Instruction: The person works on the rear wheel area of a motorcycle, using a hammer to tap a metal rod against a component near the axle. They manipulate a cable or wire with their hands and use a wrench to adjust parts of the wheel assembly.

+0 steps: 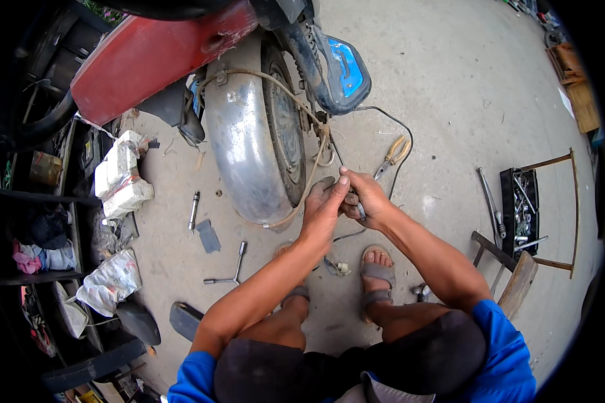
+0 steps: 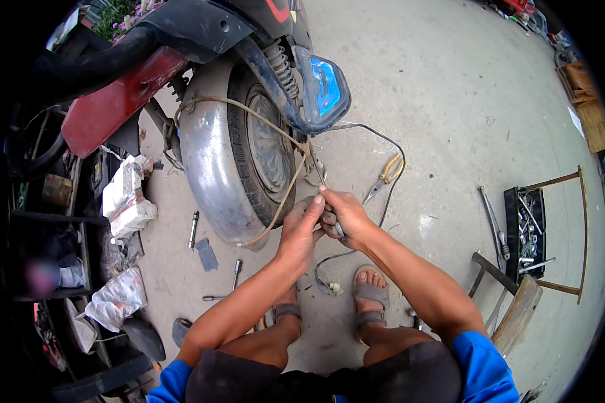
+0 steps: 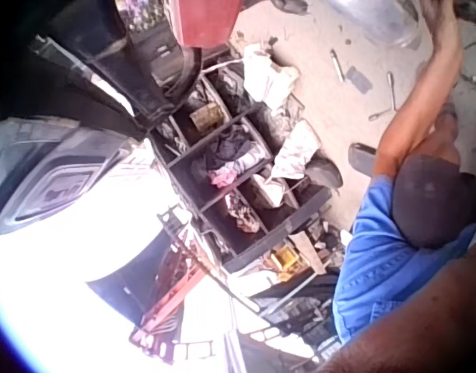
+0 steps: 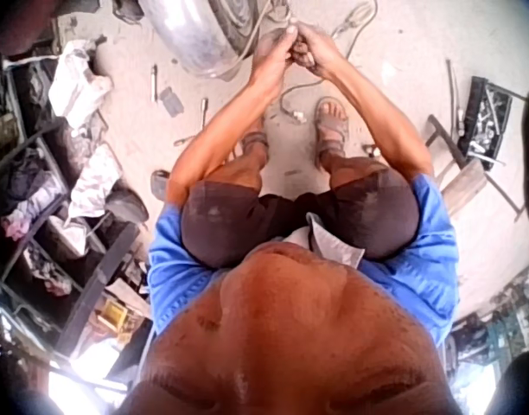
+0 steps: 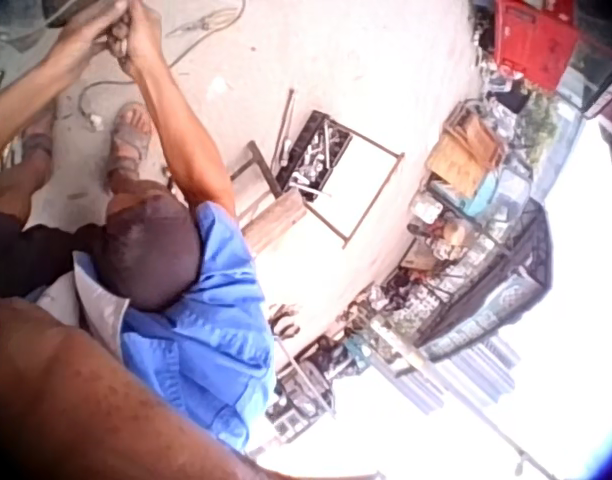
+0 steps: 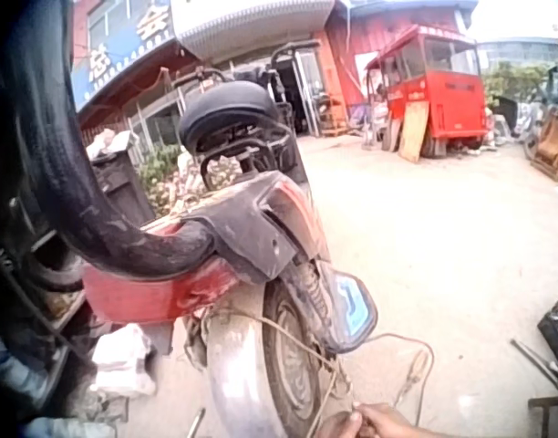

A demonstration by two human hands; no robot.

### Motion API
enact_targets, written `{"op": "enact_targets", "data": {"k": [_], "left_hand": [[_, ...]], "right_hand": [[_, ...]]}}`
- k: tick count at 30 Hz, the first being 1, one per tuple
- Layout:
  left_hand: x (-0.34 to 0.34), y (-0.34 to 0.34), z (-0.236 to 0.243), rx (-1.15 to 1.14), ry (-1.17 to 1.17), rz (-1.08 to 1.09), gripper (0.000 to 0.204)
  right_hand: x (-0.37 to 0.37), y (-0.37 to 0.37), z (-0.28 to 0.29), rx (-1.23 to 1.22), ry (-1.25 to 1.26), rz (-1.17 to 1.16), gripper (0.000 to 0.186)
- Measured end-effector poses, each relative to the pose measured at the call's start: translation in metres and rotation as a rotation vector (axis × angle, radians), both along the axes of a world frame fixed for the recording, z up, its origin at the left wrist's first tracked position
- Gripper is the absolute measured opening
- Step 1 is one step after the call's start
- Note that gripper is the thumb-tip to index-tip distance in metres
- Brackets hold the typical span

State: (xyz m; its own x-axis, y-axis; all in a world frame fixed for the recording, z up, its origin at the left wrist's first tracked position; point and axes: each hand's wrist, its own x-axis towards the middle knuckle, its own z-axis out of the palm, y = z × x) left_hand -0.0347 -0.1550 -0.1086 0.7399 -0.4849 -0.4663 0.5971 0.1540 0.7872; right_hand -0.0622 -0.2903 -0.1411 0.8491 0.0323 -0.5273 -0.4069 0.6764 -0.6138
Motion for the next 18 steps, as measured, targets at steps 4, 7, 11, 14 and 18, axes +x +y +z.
{"op": "enact_targets", "data": {"k": [4,7,11,14,18], "left_hand": [[0.000,0.009,0.002,0.007,-0.162,0.018,0.080],[0.006,0.010,0.003,-0.034,-0.325,0.016,0.083],[0.009,0.009,0.007,-0.013,-0.421,0.024,0.076],[0.008,0.011,0.013,0.045,-0.470,0.023,0.070],[0.008,0.013,0.019,0.117,-0.630,-0.014,0.066]], "right_hand": [[-0.003,-0.015,-0.010,-0.289,-0.012,0.086,0.048],[0.002,-0.027,-0.021,-0.443,-0.102,0.145,0.052],[0.009,-0.038,-0.044,-0.557,-0.179,0.210,0.057],[0.015,-0.044,-0.061,-0.649,-0.148,0.224,0.060],[0.030,-0.057,-0.078,-0.828,-0.233,0.299,0.064]]}}
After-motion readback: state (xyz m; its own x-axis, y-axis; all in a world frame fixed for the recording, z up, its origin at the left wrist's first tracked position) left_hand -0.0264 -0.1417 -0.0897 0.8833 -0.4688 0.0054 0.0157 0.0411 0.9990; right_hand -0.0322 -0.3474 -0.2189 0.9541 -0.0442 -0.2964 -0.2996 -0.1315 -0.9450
